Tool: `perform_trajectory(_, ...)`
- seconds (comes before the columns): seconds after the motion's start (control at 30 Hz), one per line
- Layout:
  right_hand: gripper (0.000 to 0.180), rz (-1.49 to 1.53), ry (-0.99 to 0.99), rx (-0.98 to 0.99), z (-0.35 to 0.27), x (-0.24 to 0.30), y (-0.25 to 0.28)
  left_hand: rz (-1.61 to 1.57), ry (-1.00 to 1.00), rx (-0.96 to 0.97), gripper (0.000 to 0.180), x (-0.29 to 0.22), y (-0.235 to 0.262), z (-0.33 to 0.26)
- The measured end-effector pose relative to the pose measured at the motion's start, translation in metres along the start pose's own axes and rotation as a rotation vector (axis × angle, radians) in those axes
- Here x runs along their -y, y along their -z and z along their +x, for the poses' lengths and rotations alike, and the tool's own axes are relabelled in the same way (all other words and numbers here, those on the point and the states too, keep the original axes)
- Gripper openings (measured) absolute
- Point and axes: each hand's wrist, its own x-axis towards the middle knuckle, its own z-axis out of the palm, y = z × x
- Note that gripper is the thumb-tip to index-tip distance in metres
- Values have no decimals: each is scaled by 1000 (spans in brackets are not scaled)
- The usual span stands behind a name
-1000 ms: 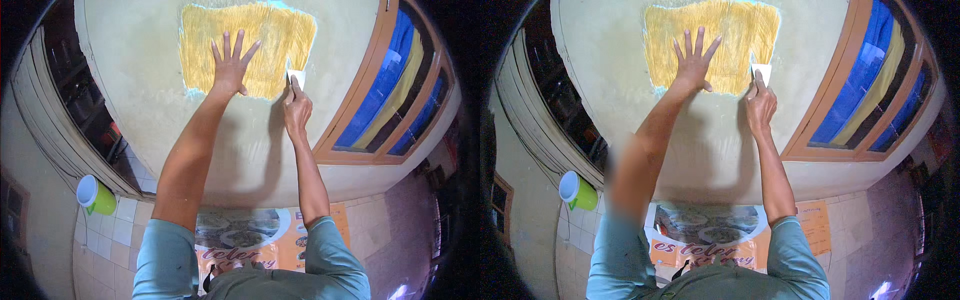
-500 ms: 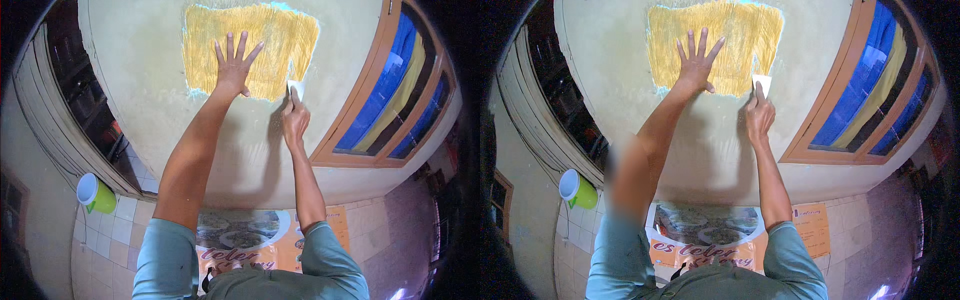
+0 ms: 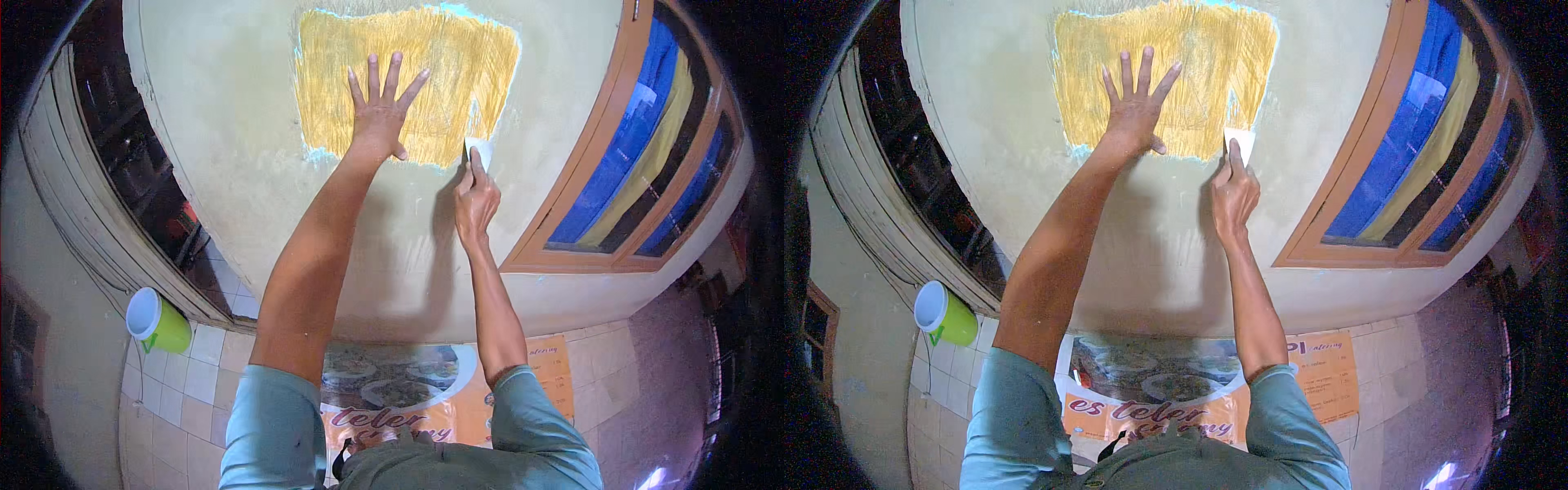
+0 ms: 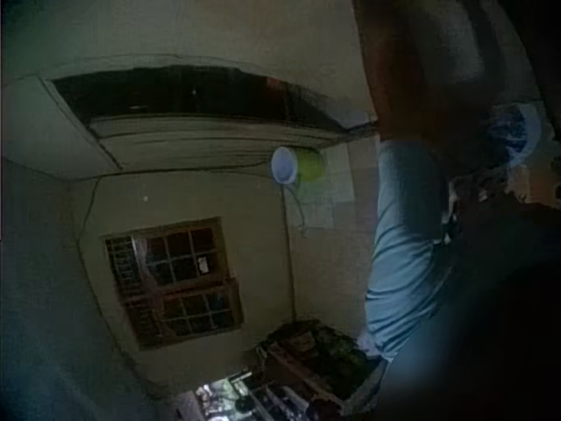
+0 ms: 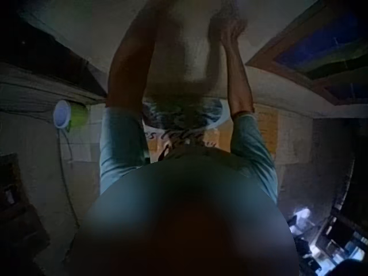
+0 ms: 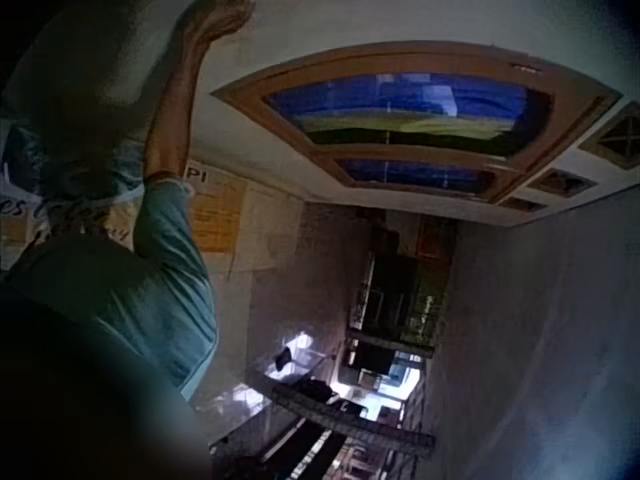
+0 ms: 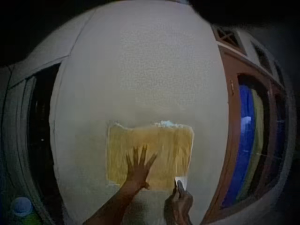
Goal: Using a putty knife to apply or smooth filler on a wall surface.
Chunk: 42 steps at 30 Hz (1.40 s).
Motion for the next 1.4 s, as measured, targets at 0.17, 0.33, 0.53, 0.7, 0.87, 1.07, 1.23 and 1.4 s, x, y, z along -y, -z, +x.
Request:
perform_trajectory(0.17,40,67,69,-86,35,26,2,22,3,-6,170,2,-1,0)
perform_trajectory(0.33,40,69,12,-47,-4,-3,1,29,6,-12,170,1,-1,0)
perform_trajectory(0.53,40,101,-6,-84,47,36,18,10,5,6,169,0,2,0)
perform_trajectory(0.7,41,44,-116,22,17,20,14,4,4,7,168,2,2,0)
perform_trajectory(0.87,38,92,-60,-69,29,28,13,-122,-39,3,164,4,2,-1)
perform_trajectory(1.07,36,86,-101,-3,13,21,6,16,9,19,167,4,4,-2)
perform_trajectory(1.23,36,109,-65,-107,38,25,8,2,10,41,167,-3,2,2)
perform_trajectory(1.4,36,116,-127,-75,38,38,15,30,3,-4,167,5,1,0)
